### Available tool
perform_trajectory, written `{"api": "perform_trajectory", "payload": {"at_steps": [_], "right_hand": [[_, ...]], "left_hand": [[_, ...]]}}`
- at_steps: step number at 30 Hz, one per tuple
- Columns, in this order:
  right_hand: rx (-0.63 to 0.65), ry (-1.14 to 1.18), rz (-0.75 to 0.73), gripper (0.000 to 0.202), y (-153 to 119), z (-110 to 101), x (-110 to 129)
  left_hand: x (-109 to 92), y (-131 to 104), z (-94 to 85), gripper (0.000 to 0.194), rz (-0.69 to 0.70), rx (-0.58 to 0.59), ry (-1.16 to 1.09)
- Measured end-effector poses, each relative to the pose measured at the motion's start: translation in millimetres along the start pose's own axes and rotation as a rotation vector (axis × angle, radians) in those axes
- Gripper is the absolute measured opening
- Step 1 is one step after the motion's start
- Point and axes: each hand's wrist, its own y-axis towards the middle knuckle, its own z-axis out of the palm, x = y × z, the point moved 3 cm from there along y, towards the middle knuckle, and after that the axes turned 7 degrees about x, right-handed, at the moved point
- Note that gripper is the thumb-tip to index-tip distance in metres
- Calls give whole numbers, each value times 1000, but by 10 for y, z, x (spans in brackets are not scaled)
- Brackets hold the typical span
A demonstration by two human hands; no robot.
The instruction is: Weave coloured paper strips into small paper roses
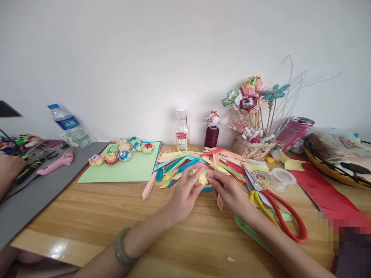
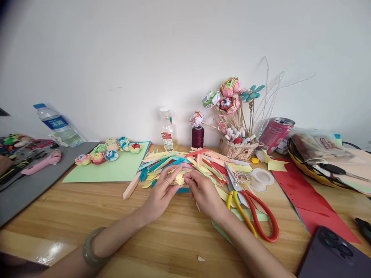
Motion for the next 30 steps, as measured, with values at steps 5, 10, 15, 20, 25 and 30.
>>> {"api": "perform_trajectory", "payload": {"at_steps": [5,10,15,20,25,30], "right_hand": [[-1,-84,-39,22,0,-18,7],[19,-27,4,18,1,-44,-28],[57,102,56,20,-6,-31,-94],[38,120,51,20,4,-38,-51],[11,96,-17,18,23,-68,15],[18,142,17,19,10,-81,1]], "left_hand": [[5,2,-12,49,34,-20,66],[-4,9,-25,49,121,-9,109],[-39,5,-29,50,153,24,80],[-21,12,-50,41,-2,5,7],[11,18,-54,36,-37,-34,-70],[42,11,-30,43,-17,-41,-114]]}}
